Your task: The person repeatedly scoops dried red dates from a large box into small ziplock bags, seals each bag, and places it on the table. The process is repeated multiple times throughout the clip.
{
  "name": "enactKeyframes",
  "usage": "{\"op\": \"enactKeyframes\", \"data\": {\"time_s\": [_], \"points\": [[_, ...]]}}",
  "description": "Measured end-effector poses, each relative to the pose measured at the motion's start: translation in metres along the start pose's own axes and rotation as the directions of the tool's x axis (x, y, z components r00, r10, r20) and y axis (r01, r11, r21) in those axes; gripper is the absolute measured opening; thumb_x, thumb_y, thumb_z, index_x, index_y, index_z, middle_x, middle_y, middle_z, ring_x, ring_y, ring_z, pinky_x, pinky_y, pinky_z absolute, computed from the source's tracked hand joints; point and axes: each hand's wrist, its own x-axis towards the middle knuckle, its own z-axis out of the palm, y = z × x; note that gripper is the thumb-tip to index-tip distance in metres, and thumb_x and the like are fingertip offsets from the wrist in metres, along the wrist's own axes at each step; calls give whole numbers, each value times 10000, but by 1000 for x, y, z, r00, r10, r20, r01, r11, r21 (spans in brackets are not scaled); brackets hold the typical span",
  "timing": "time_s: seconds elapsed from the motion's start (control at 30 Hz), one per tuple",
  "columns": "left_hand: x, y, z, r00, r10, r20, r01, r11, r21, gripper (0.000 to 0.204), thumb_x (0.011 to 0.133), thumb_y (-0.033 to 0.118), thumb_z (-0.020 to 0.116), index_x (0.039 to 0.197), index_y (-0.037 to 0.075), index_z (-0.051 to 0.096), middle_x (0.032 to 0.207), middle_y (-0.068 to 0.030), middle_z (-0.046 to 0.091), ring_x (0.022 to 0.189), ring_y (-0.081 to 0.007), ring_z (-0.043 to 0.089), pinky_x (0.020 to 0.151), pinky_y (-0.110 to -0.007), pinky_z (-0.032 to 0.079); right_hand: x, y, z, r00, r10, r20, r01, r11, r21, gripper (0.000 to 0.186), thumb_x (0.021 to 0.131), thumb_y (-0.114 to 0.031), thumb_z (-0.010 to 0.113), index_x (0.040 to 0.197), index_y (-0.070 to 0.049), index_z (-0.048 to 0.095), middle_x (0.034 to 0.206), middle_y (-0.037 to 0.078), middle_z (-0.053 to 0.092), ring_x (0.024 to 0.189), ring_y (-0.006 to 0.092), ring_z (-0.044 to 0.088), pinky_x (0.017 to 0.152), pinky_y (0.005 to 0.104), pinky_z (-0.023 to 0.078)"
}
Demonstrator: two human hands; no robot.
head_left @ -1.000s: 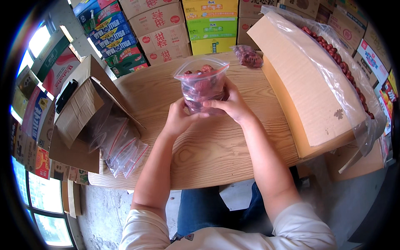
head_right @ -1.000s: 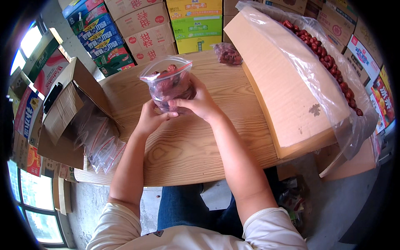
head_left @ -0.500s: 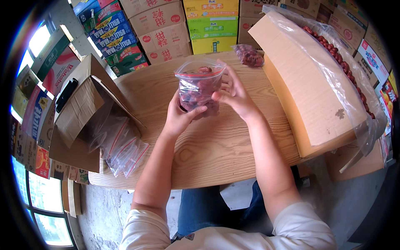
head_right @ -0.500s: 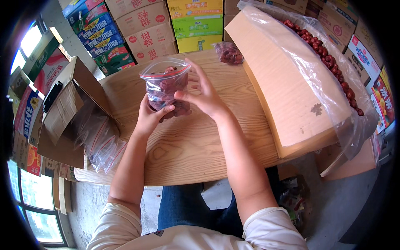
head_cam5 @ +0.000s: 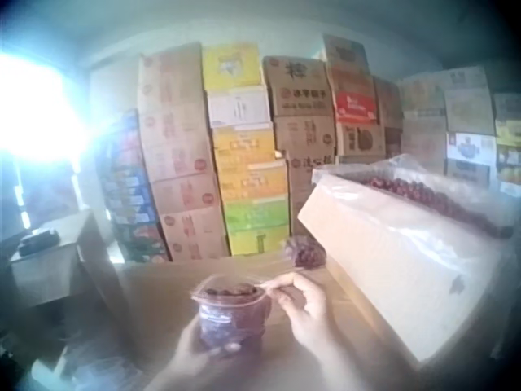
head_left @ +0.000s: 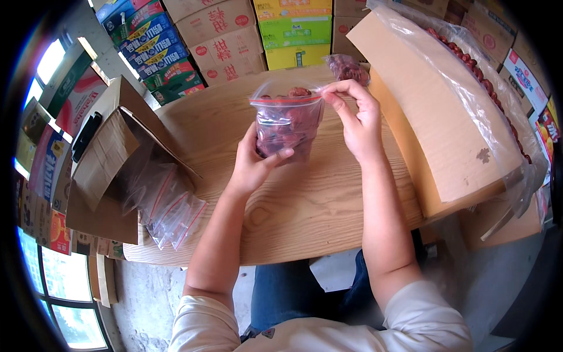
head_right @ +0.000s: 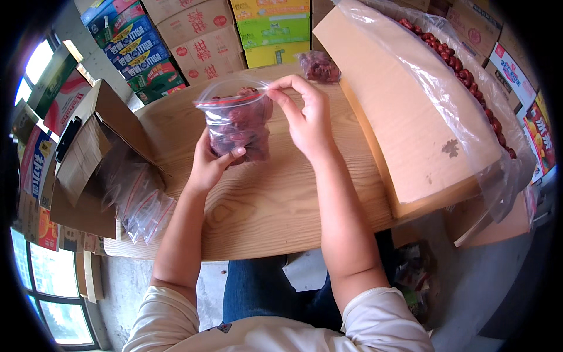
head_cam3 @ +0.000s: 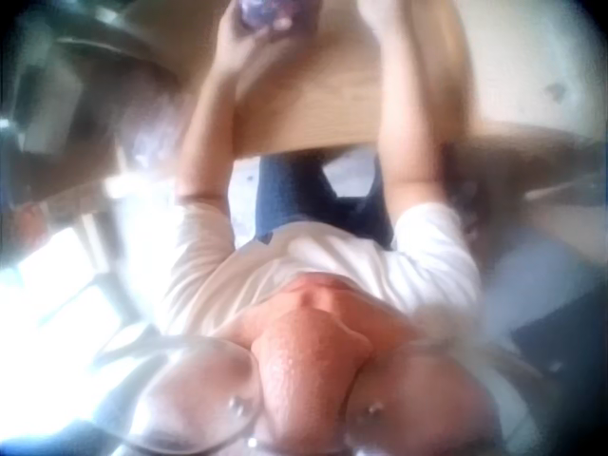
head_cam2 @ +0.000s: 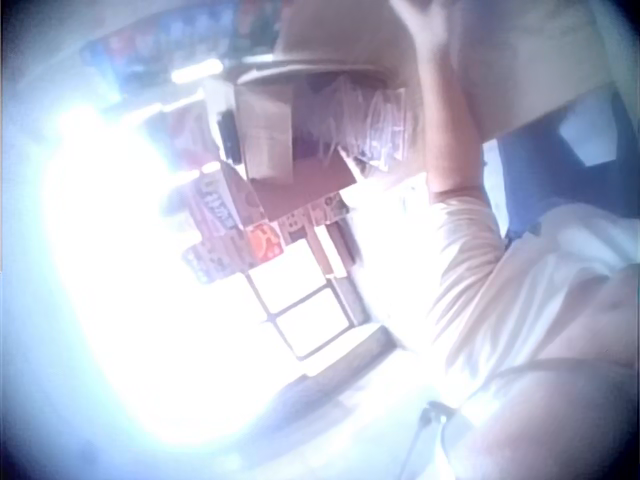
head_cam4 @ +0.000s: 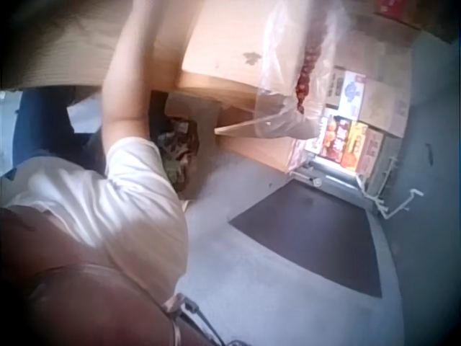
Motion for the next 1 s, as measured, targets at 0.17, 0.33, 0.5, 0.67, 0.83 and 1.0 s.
{"op": "enactKeyframes", "data": {"time_s": [0.17,0.33,0.5,0.67,0.83,1.0], "points": [[2,-6,-2,985,170,28,-172,983,62,930,639,119,882,1368,7,317,1318,-110,476,1205,-195,493,987,-340,455,-1,-7,17,980,-191,-51,184,975,-124,37,811,-31,671,828,-16,643,798,86,664,756,221,607,738,320,449],[4,-10,-12,978,206,-21,-197,956,219,982,567,187,927,1343,-16,361,1310,-123,490,1190,-208,505,1004,-366,441,-11,-7,25,995,52,89,-51,999,-21,46,811,-47,668,837,-19,643,782,80,663,772,233,611,727,330,446],[0,5,0,951,280,-129,-273,959,73,882,593,180,913,1300,-20,425,1260,-123,538,1167,-206,524,1004,-366,434,-7,-9,24,992,-128,7,128,991,-45,48,823,-55,661,842,-16,642,778,70,661,778,224,610,729,318,449],[2,2,-6,965,258,-47,-249,957,149,773,661,131,871,1290,-21,446,1237,-120,565,1149,-216,544,1014,-370,418,-13,-3,25,995,69,72,-69,998,0,47,827,-69,658,839,-26,644,793,64,655,787,223,601,732,318,447],[-2,12,-2,936,338,-96,-329,939,102,815,676,157,864,1331,-21,412,1255,-125,552,1161,-224,535,1020,-375,411,-11,-12,28,985,-165,-42,159,980,-121,29,828,-54,648,837,-27,642,775,70,650,786,226,602,734,319,448],[4,-9,-11,951,304,-53,-296,948,114,943,660,209,879,1389,-9,322,1277,-122,520,1197,-222,499,1033,-380,395,-18,2,35,1000,-5,27,6,1000,-29,15,833,-44,634,838,-32,642,775,72,651,769,221,594,726,320,438]]}}
